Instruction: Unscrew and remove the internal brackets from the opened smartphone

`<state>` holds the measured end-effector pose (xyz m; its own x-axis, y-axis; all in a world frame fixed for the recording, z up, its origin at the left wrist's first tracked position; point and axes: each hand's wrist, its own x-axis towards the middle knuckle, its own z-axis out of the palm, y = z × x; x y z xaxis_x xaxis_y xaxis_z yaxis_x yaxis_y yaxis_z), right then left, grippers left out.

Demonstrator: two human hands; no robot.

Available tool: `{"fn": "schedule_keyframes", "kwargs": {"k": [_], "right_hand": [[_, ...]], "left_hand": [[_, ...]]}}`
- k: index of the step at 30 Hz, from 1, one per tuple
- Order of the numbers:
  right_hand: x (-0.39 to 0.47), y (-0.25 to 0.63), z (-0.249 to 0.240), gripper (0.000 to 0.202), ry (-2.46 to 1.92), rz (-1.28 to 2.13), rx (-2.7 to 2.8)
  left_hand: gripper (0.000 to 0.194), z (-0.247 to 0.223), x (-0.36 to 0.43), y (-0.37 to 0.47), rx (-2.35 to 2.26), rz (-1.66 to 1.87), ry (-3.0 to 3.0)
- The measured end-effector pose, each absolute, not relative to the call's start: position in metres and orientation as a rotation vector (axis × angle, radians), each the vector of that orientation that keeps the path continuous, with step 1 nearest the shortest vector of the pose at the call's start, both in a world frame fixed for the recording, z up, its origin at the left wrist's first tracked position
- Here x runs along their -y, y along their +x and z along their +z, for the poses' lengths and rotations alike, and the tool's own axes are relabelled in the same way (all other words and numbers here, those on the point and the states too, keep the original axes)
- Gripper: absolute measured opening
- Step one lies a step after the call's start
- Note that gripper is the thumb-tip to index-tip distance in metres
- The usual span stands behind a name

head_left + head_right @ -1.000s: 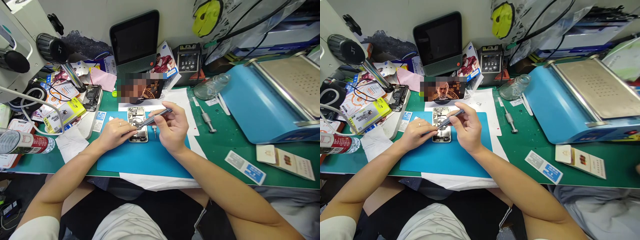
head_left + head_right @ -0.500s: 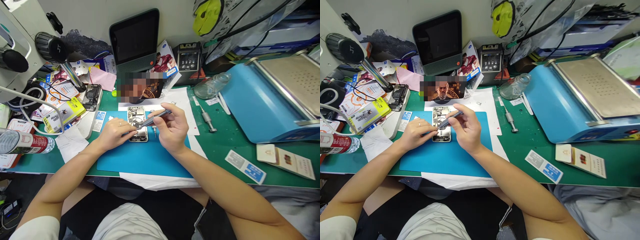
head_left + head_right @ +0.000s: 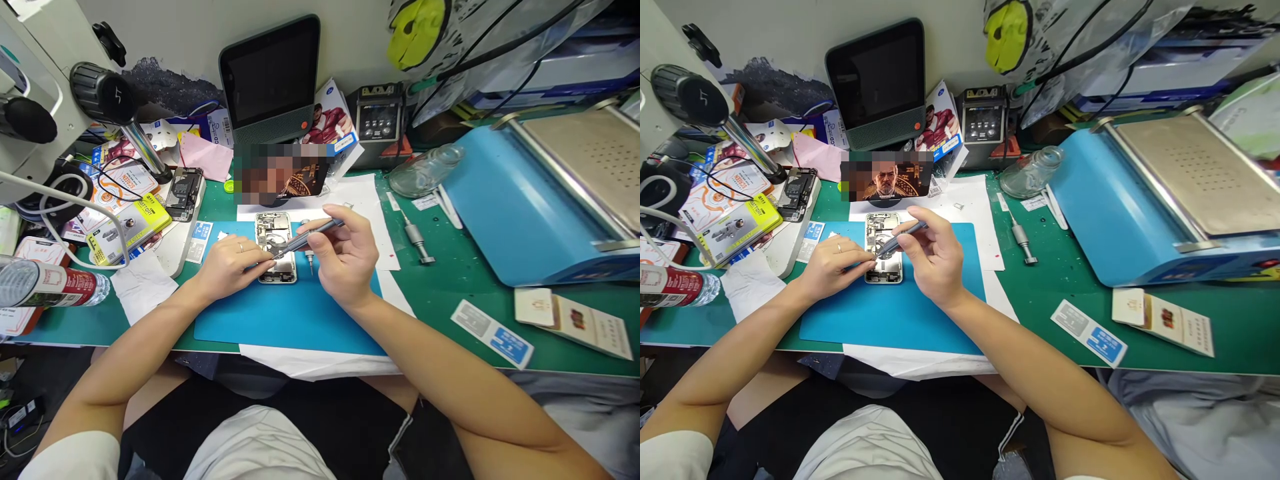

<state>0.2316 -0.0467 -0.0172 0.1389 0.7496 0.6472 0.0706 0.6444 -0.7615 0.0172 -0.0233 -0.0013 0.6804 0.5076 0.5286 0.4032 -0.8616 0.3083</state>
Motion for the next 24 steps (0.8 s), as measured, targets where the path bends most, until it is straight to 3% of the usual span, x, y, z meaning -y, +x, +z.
{"fn": "schedule_keyframes", "kwargs": {"k": [5,11,24], "right_hand": [[0.0465,0.2330,-0.0199,0.039,-0.827,0.564,1.385],[0.0482,0.2329,-0.0206,0.054,-0.875,0.622,1.401],[0.0483,0.2305,-0.0190,0.051,-0.859,0.572,1.366]], "left_hand": [[0.018,-0.0008,0.0243,0.0180,-0.765,0.969,2.753],[0.025,-0.0027,0.0246,0.0179,-0.885,0.982,2.743],[0.021,-0.0032,0.0248,0.0187,-0.868,1.081,2.710]]}}
